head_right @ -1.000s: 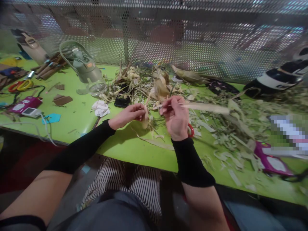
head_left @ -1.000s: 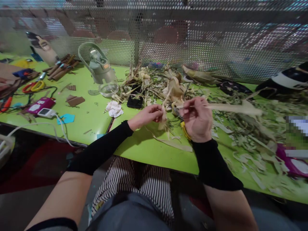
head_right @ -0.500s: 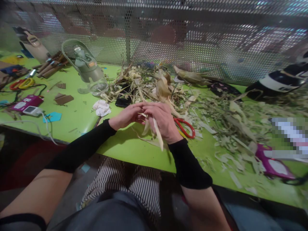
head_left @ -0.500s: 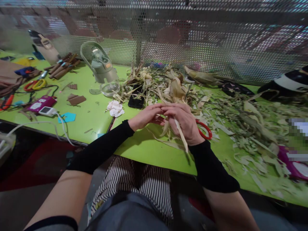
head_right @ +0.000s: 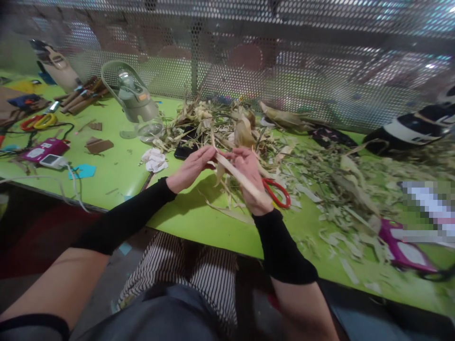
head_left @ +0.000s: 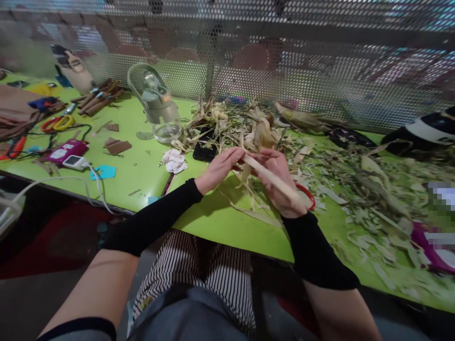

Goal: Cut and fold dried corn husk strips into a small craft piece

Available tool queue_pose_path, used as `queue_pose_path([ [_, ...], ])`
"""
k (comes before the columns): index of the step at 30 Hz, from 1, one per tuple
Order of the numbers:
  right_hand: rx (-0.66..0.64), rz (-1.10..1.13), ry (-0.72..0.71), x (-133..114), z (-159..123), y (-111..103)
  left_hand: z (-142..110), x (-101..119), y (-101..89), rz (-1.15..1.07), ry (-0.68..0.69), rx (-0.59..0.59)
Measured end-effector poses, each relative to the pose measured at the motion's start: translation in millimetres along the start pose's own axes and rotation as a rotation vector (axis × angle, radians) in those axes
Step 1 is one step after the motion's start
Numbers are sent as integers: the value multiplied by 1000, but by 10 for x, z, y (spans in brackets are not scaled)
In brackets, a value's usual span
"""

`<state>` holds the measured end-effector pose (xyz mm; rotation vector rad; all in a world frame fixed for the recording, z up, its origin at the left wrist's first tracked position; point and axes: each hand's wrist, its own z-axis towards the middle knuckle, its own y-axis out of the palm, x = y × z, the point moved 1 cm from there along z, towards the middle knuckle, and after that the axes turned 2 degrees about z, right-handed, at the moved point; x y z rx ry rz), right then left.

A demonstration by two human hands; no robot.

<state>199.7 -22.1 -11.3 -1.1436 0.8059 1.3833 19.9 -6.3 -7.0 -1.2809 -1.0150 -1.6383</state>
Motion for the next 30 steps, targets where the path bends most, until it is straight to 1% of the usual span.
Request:
queue_pose_path([
  [1, -49, 39, 109, -10, -8, 26, -8, 6, 12, 68, 69, -2],
  [2, -86, 51, 172, -26, -17, 50, -19, 15, 26, 144, 134, 3],
  [3, -104, 44, 191, -46, -24, 66, -32, 25, 38, 215, 191, 14],
  [5, -133, -23, 149, -93, -35, 69, -52, 53, 49, 307, 273, 49],
  [7, -117, -182, 52, -149, -41, 19, -54, 89, 29, 285, 278, 66],
  [8, -92, -295, -15, -183, -43, -22, -47, 108, 5, 231, 238, 58],
  [10, -57, -547, -194, -258, -50, -114, -23, 145, -64, 93, 91, 22],
  [11, -68, -671, -289, -292, -54, -153, -11, 162, -101, 38, 4, -2],
  [13, -136, -889, -429, -333, -63, -206, 3, 185, -163, 28, -162, -71],
  [15, -209, -1044, -486, -333, -69, -224, -4, 194, -189, 99, -263, -166],
  [17, -250, -1123, -490, -305, -73, -214, -26, 187, -179, 171, -308, -254],
  [19, -239, -1147, -488, -272, -76, -189, -48, 169, -148, 176, -346, -309],
  [20, -186, -1152, -486, -261, -77, -177, -54, 156, -130, 147, -372, -317],
  [21, -99, -1151, -482, -257, -78, -168, -55, 140, -112, 97, -395, -308],
  [23, 122, -1115, -454, -260, -81, -156, -44, 105, -72, -38, -429, -246],
  [24, 209, -1071, -422, -262, -82, -150, -35, 85, -49, -112, -443, -201],
  [25, 252, -1005, -375, -261, -80, -140, -26, 64, -23, -185, -455, -155],
  [26, 245, -920, -311, -253, -75, -126, -20, 45, 5, -250, -466, -119],
  [29, 106, -595, -98, -202, -46, -63, -21, 2, 93, -360, -490, -68],
  [30, 83, -488, -47, -183, -37, -42, -29, -4, 119, -367, -504, -63],
])
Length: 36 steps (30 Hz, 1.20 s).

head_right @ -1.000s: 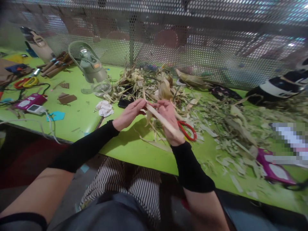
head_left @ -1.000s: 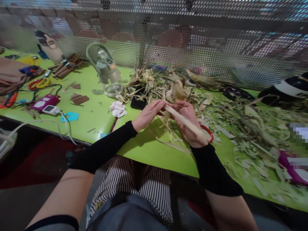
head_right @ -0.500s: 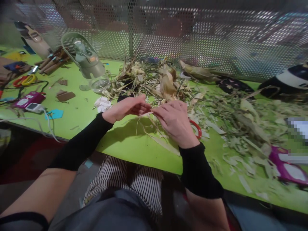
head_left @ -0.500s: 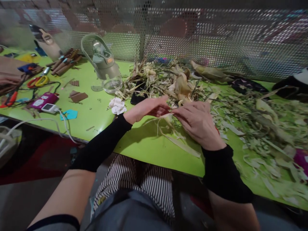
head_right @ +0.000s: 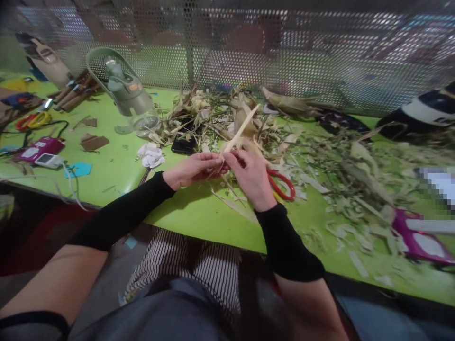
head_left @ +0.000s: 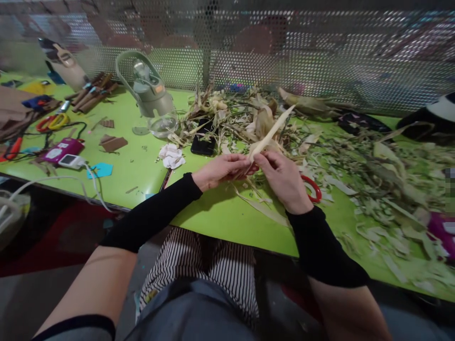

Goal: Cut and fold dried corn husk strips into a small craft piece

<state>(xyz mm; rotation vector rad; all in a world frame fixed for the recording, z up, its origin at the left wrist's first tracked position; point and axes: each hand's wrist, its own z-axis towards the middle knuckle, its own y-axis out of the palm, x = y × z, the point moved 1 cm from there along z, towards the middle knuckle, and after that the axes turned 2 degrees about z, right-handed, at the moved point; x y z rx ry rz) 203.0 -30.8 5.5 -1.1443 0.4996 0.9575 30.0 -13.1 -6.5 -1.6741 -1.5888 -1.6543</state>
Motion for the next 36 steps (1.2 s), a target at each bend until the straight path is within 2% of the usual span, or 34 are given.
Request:
queue_pose_path([
  [4, 28, 231, 112, 22, 7, 56, -24, -29, 58, 5, -52, 39],
  [11, 10, 240, 166, 36, -3, 50, -45, -7, 80, 60, 49, 159],
  [15, -58, 280, 220, 39, -1, 80, -48, -18, 94, 103, 52, 205],
  [23, -145, 369, 348, 44, 2, 113, 25, -115, 103, 19, 59, 179],
  [27, -103, 382, 268, 1, -3, 116, -18, -60, 111, 22, -2, 89],
  [30, -87, 286, 147, -10, 7, 92, -66, 37, 66, 47, -58, 49],
  [33, -61, 69, 107, 38, 18, 32, -85, 168, -37, -4, -56, 104],
  [36, -238, -143, 111, 99, 11, -13, -75, 318, -156, -175, 75, 207],
])
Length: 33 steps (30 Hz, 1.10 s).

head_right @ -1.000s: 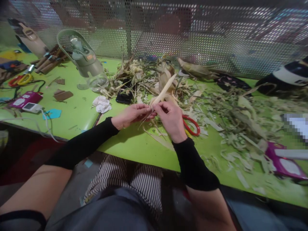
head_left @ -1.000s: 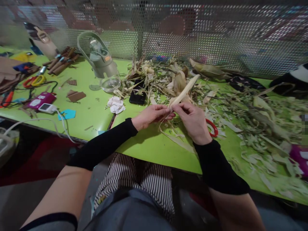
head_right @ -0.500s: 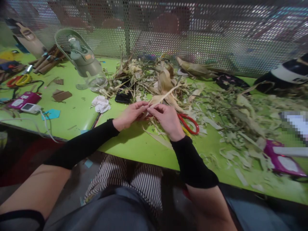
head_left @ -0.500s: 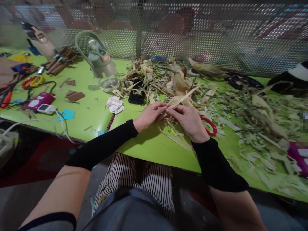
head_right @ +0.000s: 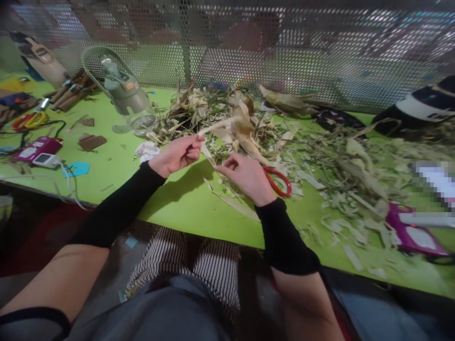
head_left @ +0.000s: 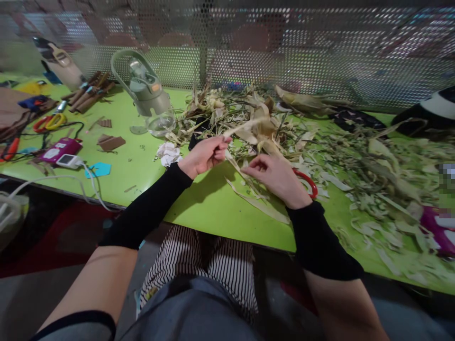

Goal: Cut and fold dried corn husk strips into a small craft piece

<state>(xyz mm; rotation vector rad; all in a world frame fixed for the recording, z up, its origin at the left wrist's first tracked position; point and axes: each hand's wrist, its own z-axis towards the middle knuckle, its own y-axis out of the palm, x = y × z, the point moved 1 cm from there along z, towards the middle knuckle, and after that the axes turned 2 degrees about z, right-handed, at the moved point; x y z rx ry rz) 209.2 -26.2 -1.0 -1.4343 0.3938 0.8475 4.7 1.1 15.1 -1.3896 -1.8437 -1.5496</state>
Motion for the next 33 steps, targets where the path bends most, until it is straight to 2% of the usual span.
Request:
queue_pose_path([
  [2, -127, -105, -13, 22, -13, -18, 28, 82, -39, -99, 54, 51],
  [4, -135, -104, -14, 25, -22, -51, 46, 116, -52, -135, 85, 80],
  [6, -22, 34, 19, 27, -19, -90, 52, 95, -39, -126, 125, 119],
  [9, 177, 386, 90, 50, 5, -91, 36, -40, 19, -60, 168, 174],
  [12, 183, 596, 120, 57, 37, 13, 2, -243, 108, 46, 122, 91],
  [14, 157, 589, 118, 38, 49, 95, -17, -363, 162, 89, 96, 11],
  [16, 171, 516, 87, 10, 55, 153, -24, -455, 195, 113, 63, -21],
  [20, 253, 340, 2, -15, 63, 186, 2, -550, 207, 163, -11, -32],
  [23, 294, 256, -6, -23, 51, 158, 38, -520, 175, 231, 8, -10],
  [25, 226, 181, 8, -51, 26, 139, 68, -443, 128, 251, 88, 49],
  [26, 137, 125, 10, -75, 8, 136, 84, -393, 97, 252, 135, 89],
  [29, -244, -91, -39, -167, -50, 147, 123, -252, 0, 283, 238, 176],
  [30, -334, -146, -74, -197, -67, 142, 130, -219, -26, 314, 249, 183],
  [31, -379, -181, -114, -222, -79, 126, 132, -196, -44, 354, 250, 177],
  [33, -343, -190, -208, -258, -89, 58, 123, -186, -57, 451, 229, 111],
])
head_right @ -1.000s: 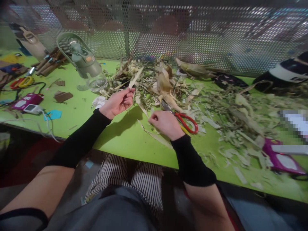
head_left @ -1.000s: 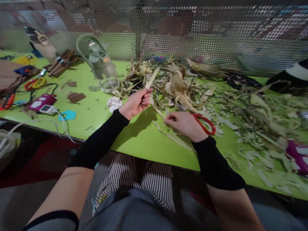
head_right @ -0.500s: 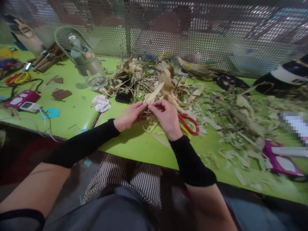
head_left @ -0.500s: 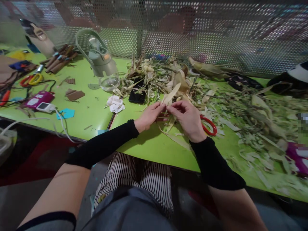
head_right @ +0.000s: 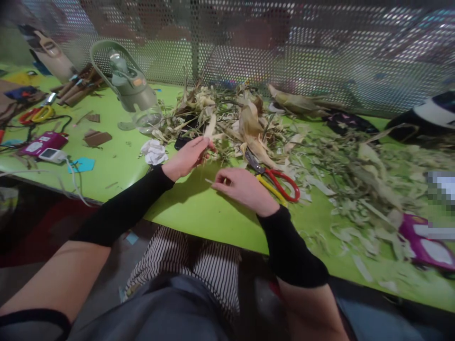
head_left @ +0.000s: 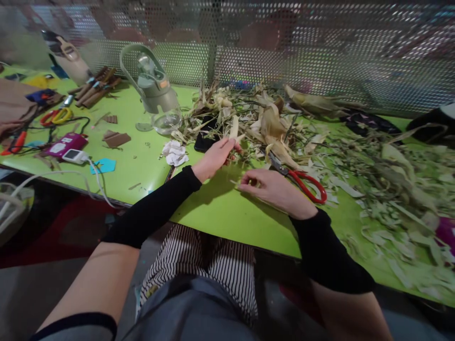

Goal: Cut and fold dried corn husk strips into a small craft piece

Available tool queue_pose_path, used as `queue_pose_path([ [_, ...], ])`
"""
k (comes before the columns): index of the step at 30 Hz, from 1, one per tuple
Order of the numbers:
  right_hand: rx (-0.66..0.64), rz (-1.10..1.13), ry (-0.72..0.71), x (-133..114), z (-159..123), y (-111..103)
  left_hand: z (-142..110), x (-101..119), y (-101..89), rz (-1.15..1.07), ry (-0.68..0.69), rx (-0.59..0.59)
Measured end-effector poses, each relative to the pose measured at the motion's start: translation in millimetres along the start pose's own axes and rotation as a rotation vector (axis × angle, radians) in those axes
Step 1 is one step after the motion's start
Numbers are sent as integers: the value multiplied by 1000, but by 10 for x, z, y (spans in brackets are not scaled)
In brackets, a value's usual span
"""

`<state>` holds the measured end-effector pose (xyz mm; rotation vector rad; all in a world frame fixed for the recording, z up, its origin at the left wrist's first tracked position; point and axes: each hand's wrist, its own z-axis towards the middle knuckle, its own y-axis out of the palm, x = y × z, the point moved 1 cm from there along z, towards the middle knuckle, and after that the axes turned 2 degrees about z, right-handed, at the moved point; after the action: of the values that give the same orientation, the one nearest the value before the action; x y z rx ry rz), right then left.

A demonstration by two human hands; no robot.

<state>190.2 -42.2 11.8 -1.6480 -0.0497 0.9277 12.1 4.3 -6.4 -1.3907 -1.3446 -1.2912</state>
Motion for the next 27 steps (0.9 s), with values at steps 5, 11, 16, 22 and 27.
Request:
queue_pose_path([
  [5, 273, -96, -185, 68, -71, -195, -79, -71, 79, 114, -20, -328],
  [11, 323, -456, -204, 172, -99, -188, -141, -200, 166, -21, -213, -490],
  [16, 486, -573, -239, 137, -73, -95, -193, -140, 188, -213, -299, -455],
  [22, 707, -136, -21, 159, -41, -66, -209, -54, 186, -367, -217, -433],
  [27, 547, 396, 65, 186, 49, 40, -122, -149, 220, -447, -133, -289],
])
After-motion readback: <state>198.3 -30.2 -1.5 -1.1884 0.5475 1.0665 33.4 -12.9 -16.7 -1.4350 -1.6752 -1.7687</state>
